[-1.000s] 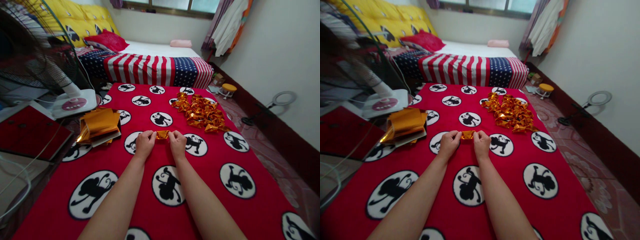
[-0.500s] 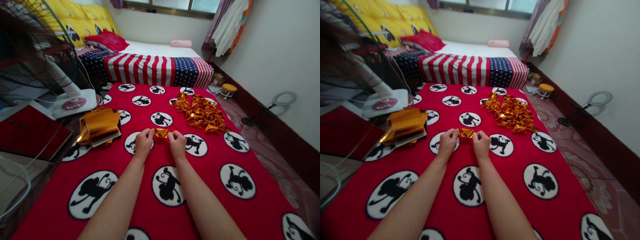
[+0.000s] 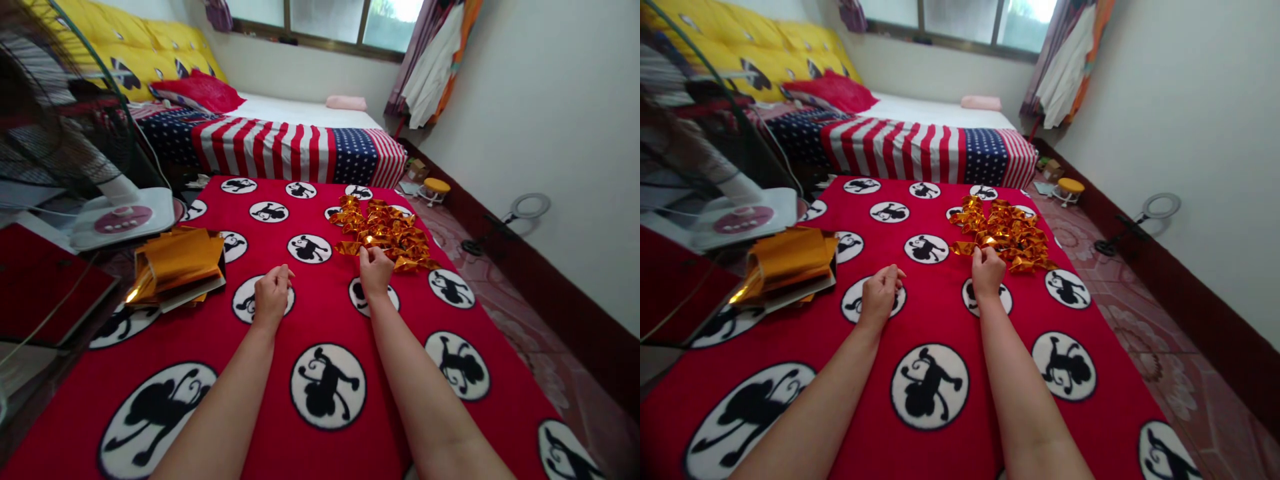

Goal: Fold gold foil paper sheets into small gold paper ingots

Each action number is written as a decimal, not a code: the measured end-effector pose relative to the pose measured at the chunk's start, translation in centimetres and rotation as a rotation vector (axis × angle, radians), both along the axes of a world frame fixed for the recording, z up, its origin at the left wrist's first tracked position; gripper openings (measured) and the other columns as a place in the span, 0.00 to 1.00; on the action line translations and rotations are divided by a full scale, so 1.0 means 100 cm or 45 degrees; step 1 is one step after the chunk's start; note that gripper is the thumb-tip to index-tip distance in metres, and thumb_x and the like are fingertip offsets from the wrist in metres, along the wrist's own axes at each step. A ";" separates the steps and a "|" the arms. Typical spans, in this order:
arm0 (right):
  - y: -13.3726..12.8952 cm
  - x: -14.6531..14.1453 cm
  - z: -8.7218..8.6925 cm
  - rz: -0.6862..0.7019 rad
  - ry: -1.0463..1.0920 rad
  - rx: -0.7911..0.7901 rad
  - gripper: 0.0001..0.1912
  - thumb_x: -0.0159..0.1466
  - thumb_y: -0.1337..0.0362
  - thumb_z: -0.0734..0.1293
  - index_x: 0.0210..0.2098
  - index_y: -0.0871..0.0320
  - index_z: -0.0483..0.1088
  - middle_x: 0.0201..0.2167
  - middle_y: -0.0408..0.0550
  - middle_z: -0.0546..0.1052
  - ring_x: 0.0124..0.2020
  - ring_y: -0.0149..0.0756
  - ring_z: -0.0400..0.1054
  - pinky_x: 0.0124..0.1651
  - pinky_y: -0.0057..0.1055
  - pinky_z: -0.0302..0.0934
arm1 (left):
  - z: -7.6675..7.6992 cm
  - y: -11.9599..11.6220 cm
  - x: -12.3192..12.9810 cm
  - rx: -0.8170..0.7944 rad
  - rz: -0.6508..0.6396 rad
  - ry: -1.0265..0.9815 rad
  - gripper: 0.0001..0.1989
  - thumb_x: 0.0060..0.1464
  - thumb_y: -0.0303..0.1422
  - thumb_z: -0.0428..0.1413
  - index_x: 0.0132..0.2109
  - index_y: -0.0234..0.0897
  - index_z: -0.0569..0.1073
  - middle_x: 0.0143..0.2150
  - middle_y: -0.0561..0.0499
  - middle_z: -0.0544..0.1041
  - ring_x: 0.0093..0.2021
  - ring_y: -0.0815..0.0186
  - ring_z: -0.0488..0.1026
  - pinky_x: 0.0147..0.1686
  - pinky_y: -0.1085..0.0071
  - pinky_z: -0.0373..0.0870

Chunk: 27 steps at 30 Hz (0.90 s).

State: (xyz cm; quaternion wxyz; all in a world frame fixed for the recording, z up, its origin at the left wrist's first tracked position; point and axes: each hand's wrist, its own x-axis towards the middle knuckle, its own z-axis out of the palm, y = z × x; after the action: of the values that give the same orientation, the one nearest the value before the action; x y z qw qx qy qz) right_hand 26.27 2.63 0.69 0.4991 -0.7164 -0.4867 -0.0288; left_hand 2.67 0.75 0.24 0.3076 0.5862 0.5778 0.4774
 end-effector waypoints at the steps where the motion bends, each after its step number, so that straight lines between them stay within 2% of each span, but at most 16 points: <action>1: 0.001 0.003 -0.002 -0.007 0.003 -0.012 0.16 0.64 0.56 0.62 0.24 0.57 0.68 0.20 0.45 0.73 0.23 0.33 0.64 0.33 0.29 0.53 | 0.000 0.000 0.000 -0.005 -0.005 -0.002 0.23 0.62 0.47 0.45 0.32 0.36 0.75 0.23 0.51 0.73 0.24 0.67 0.70 0.27 0.73 0.63; 8: -0.002 0.012 -0.016 -0.044 0.129 -0.060 0.13 0.59 0.54 0.66 0.27 0.58 0.71 0.21 0.46 0.74 0.24 0.37 0.67 0.33 0.31 0.57 | 0.000 0.000 -0.001 -0.021 -0.004 0.011 0.24 0.62 0.48 0.44 0.32 0.36 0.75 0.23 0.51 0.73 0.25 0.67 0.71 0.27 0.73 0.63; 12: -0.011 0.013 -0.018 -0.071 0.261 0.011 0.07 0.55 0.62 0.65 0.29 0.58 0.71 0.19 0.44 0.73 0.22 0.36 0.67 0.31 0.31 0.59 | 0.000 0.000 -0.001 -0.024 -0.008 0.016 0.23 0.61 0.48 0.45 0.32 0.36 0.75 0.22 0.52 0.72 0.24 0.67 0.70 0.27 0.73 0.63; 16: -0.019 0.013 -0.019 -0.084 0.317 0.047 0.08 0.54 0.65 0.62 0.31 0.59 0.71 0.20 0.44 0.73 0.23 0.37 0.67 0.31 0.31 0.60 | 0.001 -0.001 0.000 -0.018 -0.013 0.036 0.22 0.61 0.47 0.46 0.31 0.37 0.75 0.22 0.52 0.73 0.23 0.68 0.70 0.26 0.73 0.62; 22: -0.020 0.008 -0.013 0.023 0.091 0.162 0.08 0.57 0.67 0.61 0.30 0.58 0.73 0.32 0.50 0.74 0.33 0.37 0.68 0.38 0.32 0.63 | 0.002 -0.001 0.000 0.007 -0.009 0.072 0.20 0.61 0.45 0.47 0.31 0.37 0.75 0.22 0.53 0.73 0.23 0.68 0.69 0.27 0.73 0.62; 27: -0.020 0.006 -0.011 0.092 -0.122 0.152 0.11 0.56 0.70 0.61 0.30 0.57 0.76 0.43 0.53 0.74 0.47 0.42 0.65 0.53 0.39 0.59 | 0.003 -0.001 0.000 0.000 -0.004 0.078 0.20 0.61 0.44 0.47 0.30 0.37 0.75 0.21 0.53 0.73 0.23 0.68 0.69 0.27 0.73 0.61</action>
State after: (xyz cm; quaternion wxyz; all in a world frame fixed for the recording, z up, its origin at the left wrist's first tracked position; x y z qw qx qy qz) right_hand 26.84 0.63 -0.43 0.5176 -0.6652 -0.5331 -0.0738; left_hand 2.71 0.61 0.52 0.2905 0.6015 0.5860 0.4587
